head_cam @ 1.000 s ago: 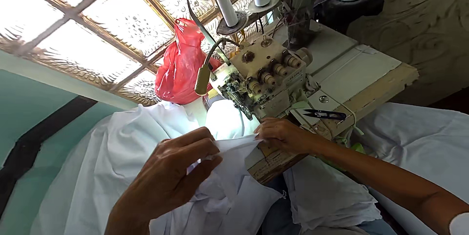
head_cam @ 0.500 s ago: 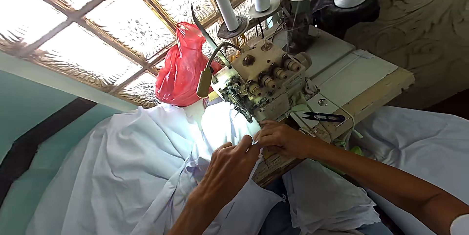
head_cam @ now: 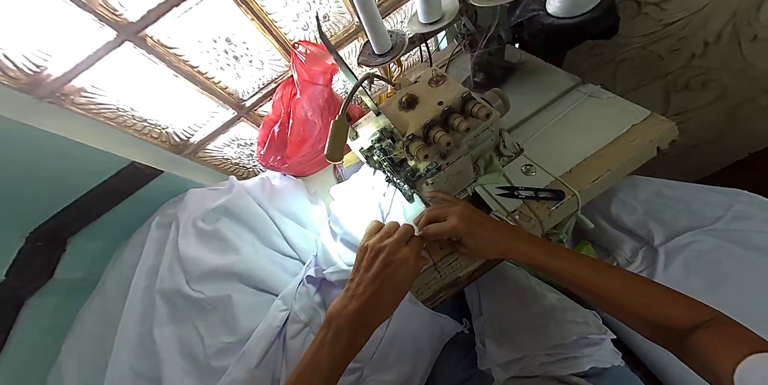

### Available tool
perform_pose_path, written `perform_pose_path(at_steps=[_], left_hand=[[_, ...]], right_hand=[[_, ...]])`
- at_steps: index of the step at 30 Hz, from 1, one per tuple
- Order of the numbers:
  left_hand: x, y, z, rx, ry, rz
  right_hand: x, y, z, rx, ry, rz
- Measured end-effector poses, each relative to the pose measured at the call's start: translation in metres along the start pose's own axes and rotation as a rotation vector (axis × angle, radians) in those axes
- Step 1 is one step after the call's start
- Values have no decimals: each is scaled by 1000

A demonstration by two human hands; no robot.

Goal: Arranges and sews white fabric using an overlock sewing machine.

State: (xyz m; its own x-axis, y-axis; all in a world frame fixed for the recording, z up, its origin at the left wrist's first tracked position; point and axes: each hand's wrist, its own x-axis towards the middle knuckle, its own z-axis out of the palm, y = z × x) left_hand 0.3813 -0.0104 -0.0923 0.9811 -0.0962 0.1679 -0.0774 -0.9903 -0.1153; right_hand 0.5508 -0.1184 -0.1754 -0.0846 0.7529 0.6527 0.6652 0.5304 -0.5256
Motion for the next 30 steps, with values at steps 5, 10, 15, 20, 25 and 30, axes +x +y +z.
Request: perform_pose_path(at_steps=[5, 10, 15, 20, 25, 30], left_hand=[[-7, -38, -32, -17, -328, -8], [-16, -101, -66, 269, -399, -155], [-54, -118, -104, 161, -298, -113], [-80, -66, -137, -255, -309, 94], [-70, -46, -121, 2, -331, 12], [-47, -74, -98, 368, -242, -23]], right_hand=[[1, 2, 1, -9, -32, 23], [0, 2, 1, -23, -17, 42], [1, 5, 5, -78, 24, 39], [16, -2, 9, -190, 30, -61], [16, -18, 16, -149, -11, -99], [-12, -16, 8, -85, -86, -14]])
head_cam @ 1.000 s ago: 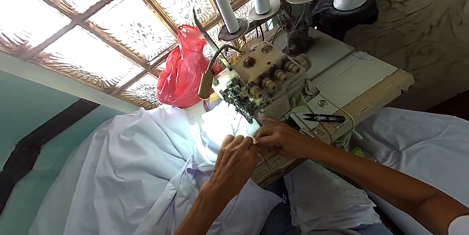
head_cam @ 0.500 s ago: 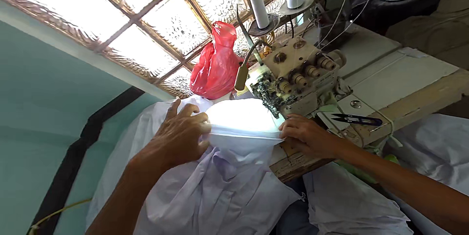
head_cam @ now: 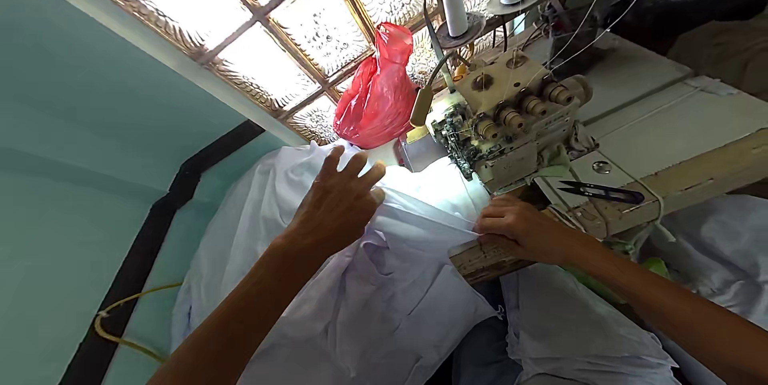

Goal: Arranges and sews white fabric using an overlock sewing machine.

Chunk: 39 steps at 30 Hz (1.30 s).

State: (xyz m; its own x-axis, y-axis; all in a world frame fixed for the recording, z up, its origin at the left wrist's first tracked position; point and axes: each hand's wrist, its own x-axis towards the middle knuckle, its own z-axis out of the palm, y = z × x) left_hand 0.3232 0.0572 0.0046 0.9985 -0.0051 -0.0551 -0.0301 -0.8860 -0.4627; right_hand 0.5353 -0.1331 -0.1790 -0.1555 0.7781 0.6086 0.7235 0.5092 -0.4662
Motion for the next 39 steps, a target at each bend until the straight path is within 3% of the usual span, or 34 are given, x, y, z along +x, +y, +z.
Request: perform_pose_path(at_steps=[9, 15, 19, 26, 30, 34, 39], left_hand=[[2, 10, -37, -419, -83, 288], [-13, -29, -34, -609, 93, 78], [-12, -28, -26, -475, 125, -61], [-6, -13, -11, -313, 249, -71], [-2, -7, -13, -230, 235, -29], [-2, -9, -17, -185, 192, 7], [0, -6, -22, -158, 254, -8]], right_hand=[[-8, 6, 0, 154, -35, 127], [-3, 0, -2, 336, 180, 193], [4, -7, -10, 393, 218, 204], [5, -12, -12, 334, 133, 244], [4, -20, -17, 257, 10, 296], [2, -17, -15, 212, 2, 257], [8, -6, -12, 137, 20, 167]])
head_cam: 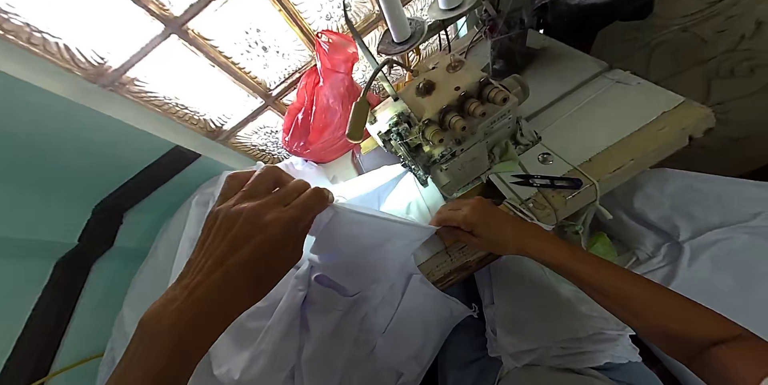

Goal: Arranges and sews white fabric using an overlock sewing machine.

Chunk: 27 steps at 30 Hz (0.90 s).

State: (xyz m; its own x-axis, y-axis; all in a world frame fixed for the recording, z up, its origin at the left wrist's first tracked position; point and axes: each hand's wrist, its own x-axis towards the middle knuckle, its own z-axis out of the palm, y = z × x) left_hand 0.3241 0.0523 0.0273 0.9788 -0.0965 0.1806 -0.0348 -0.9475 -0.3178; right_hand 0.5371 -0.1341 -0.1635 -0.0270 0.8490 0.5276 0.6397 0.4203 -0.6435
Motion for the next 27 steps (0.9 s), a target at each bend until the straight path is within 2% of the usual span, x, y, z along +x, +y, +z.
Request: perform_pose_path(at_steps=[7, 11, 16, 19, 27], left_hand=[[11, 35, 7, 90, 86, 25], [16, 49, 14, -21, 94, 44], [20, 63, 26, -199, -4, 22], [25, 72, 35, -219, -10, 18], [40, 94, 66, -128, 143, -45]], right_hand=[[6, 10, -5, -5, 21, -7], [3, 12, -5, 18, 34, 9], [0, 10, -7, 2, 28, -3], [0, 6, -7, -62, 58, -32], [-3, 5, -7, -41, 56, -46]])
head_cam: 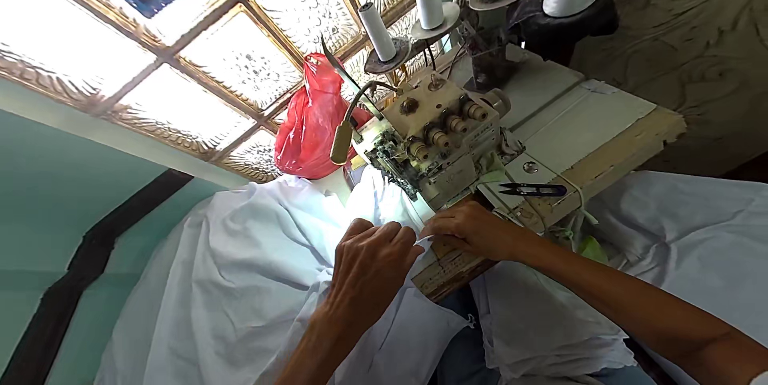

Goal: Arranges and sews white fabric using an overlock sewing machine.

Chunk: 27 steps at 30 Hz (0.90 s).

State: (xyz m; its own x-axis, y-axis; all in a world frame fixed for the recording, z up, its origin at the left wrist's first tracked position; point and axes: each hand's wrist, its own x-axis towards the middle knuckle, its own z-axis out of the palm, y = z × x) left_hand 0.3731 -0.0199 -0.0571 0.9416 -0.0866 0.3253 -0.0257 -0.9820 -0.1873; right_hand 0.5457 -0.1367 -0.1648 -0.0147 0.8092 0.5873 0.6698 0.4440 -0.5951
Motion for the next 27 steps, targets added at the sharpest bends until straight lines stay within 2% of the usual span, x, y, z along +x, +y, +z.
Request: perform_pose_path(at_steps=[6, 11, 15, 17, 22, 27], left_hand=[[-2, 11, 21, -115, -18, -73], [-8, 14, 38, -112, 60, -164], [-10, 14, 54, -69, 85, -279], [-8, 12, 63, -76, 81, -343], [-4, -12, 82, -142, 81, -444], [1, -29, 86, -127, 52, -517]], right_hand=[[-4, -2, 2, -13, 39, -11], [-5, 0, 13, -33, 147, -7], [-2, 7, 37, -408, 405, -71], [4, 10, 45, -622, 473, -60], [15, 3, 57, -882, 435, 46], [-13, -17, 55, -758, 367, 32]])
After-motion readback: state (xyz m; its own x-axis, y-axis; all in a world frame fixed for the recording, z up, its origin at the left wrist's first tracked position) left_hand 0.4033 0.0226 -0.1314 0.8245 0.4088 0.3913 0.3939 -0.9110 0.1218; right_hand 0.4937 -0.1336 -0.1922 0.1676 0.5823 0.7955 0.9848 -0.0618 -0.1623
